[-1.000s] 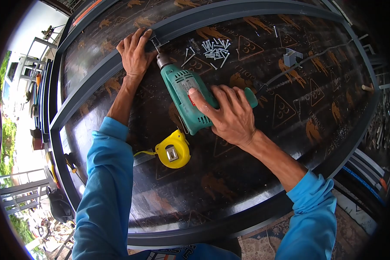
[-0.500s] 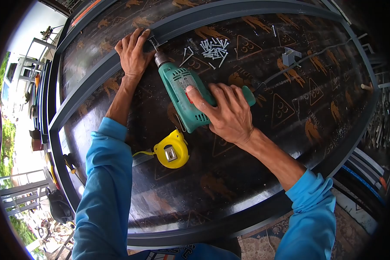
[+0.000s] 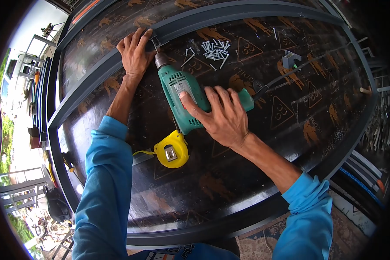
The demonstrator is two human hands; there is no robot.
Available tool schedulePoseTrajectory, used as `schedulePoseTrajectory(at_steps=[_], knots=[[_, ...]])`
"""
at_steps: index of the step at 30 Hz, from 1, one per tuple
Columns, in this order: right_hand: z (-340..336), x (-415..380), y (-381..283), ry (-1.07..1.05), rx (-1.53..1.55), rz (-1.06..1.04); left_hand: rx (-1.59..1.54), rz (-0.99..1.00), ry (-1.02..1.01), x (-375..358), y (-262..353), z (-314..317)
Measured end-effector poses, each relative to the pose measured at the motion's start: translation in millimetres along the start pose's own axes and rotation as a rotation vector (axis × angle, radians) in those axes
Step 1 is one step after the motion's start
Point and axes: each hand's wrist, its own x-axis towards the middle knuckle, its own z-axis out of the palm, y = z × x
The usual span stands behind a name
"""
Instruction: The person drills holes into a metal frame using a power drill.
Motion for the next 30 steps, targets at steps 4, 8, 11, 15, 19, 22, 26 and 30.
schedulePoseTrajectory(at_steps=[4, 8, 11, 15, 19, 22, 26, 30], knots=[[2.0, 8.6, -0.8, -0.054, 0.051, 0.044, 0.022, 0.007, -0.025, -0.9, -1.7, -2.8], [11.3, 19.2, -5.1, -0.116, 0.026, 0.056, 0.024, 0.021, -0.010, 0.0, -3.7, 2.0], [10.5, 21.2, -4.4, -0.103, 0.111, 0.086, 0.014, -0.011, -0.023, 0.4, -1.8, -0.6], [10.3, 20.3, -2.2, -0.108, 0.117, 0.079, 0.001, -0.007, -0.008, -1.3, -2.1, 2.5], [11.6, 20.5, -2.8, -0.135, 0.127, 0.095, 0.019, -0.005, -0.008, -1.0, -2.7, 1.8], [11.7, 20.1, -2.1, -0.133, 0.132, 0.099, 0.001, -0.007, -0.003, -0.5, -0.5, 1.6], [14.4, 20.2, -2.3, -0.144, 0.160, 0.104, 0.021, -0.021, -0.034, 0.1, -1.5, 0.5], [15.2, 21.2, 0.6, -0.095, 0.095, 0.071, 0.013, -0.024, -0.036, 0.7, -2.1, 0.7]])
